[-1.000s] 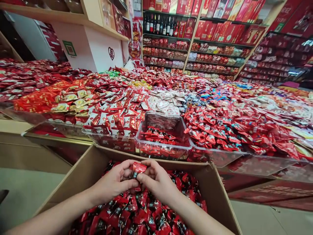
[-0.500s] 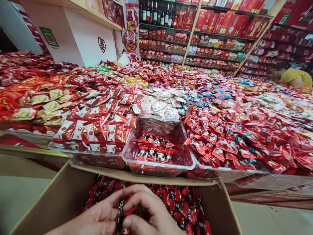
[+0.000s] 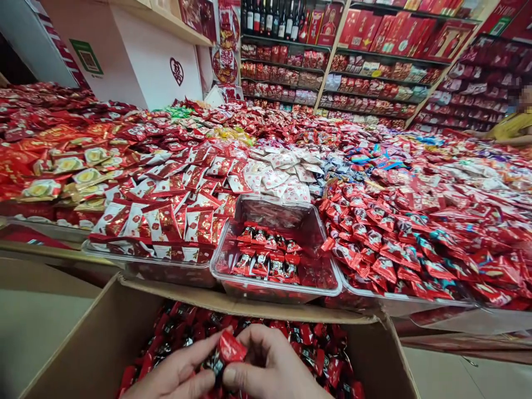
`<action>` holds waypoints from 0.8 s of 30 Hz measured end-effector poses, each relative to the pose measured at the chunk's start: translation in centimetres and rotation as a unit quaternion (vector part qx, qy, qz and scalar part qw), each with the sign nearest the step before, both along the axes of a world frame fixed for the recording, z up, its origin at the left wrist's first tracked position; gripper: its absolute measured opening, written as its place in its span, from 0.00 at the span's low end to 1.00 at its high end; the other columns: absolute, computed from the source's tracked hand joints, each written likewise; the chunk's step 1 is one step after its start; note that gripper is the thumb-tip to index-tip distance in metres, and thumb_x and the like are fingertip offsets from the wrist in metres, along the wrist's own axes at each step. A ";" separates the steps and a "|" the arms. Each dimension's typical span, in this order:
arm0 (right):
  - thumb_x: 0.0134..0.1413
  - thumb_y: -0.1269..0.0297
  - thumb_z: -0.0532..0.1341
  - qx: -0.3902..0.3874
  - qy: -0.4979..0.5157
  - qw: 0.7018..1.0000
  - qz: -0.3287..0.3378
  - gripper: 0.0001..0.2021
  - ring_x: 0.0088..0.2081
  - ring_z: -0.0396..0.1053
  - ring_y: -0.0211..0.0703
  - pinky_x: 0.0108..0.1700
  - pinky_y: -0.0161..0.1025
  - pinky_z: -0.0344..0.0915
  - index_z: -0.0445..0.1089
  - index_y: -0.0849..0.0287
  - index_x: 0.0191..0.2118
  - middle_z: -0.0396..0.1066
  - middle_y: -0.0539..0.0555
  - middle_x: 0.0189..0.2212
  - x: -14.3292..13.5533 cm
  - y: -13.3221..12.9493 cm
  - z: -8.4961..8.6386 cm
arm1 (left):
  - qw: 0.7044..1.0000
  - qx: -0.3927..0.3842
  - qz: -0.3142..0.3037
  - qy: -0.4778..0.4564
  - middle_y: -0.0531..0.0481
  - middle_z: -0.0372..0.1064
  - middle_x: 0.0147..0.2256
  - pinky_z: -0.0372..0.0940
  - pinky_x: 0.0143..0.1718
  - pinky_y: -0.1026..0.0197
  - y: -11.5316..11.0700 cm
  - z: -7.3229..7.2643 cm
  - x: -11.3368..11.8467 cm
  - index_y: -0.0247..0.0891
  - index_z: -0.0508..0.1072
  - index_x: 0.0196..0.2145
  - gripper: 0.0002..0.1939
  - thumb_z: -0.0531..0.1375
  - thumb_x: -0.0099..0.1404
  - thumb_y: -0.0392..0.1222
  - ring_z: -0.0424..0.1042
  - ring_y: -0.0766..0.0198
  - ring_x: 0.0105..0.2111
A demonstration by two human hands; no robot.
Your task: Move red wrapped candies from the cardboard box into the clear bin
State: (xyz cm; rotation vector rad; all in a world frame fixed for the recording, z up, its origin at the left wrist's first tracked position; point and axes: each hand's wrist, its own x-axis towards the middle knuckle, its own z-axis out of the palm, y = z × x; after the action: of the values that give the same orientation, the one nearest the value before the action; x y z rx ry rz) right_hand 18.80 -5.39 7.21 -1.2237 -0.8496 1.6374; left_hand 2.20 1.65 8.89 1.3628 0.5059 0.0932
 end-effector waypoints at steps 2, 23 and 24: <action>0.41 0.56 0.63 -0.004 0.009 1.000 -0.010 0.14 0.23 0.62 0.33 0.26 0.31 0.56 0.63 0.63 0.26 0.68 0.50 0.21 0.1 0.0 0.8 | 0.998 -0.049 0.036 0.005 0.47 0.65 0.44 0.63 0.36 0.59 -0.1 0.1 -0.2 0.44 0.53 0.55 0.24 0.51 0.62 0.48 0.69 0.62 0.34; 0.47 0.60 0.59 0.206 -0.260 0.919 -0.213 0.06 0.22 0.61 0.34 0.22 0.31 0.59 0.67 0.54 0.33 0.66 0.50 0.23 3.7 2.4 10.4 | 0.995 0.047 -0.017 0.085 0.48 0.69 0.36 0.61 0.38 0.57 -0.5 -0.1 -1.6 0.42 0.63 0.47 0.18 0.51 0.61 0.49 0.68 0.60 0.36; 0.47 0.60 0.59 0.212 -0.273 0.913 -0.217 0.06 0.21 0.60 0.33 0.22 0.30 0.58 0.66 0.55 0.32 0.65 0.49 0.22 4.6 4.0 11.0 | 0.985 0.098 -0.043 0.133 0.48 0.69 0.37 0.61 0.38 0.57 -0.5 -0.5 -1.6 0.43 0.64 0.47 0.17 0.51 0.60 0.48 0.67 0.58 0.36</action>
State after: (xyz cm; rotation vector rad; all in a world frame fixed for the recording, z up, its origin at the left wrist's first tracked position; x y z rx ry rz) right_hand 23.35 -1.37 18.23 -1.4400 -1.1030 0.7041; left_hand 0.58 1.19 8.40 1.5976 0.6737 -0.1133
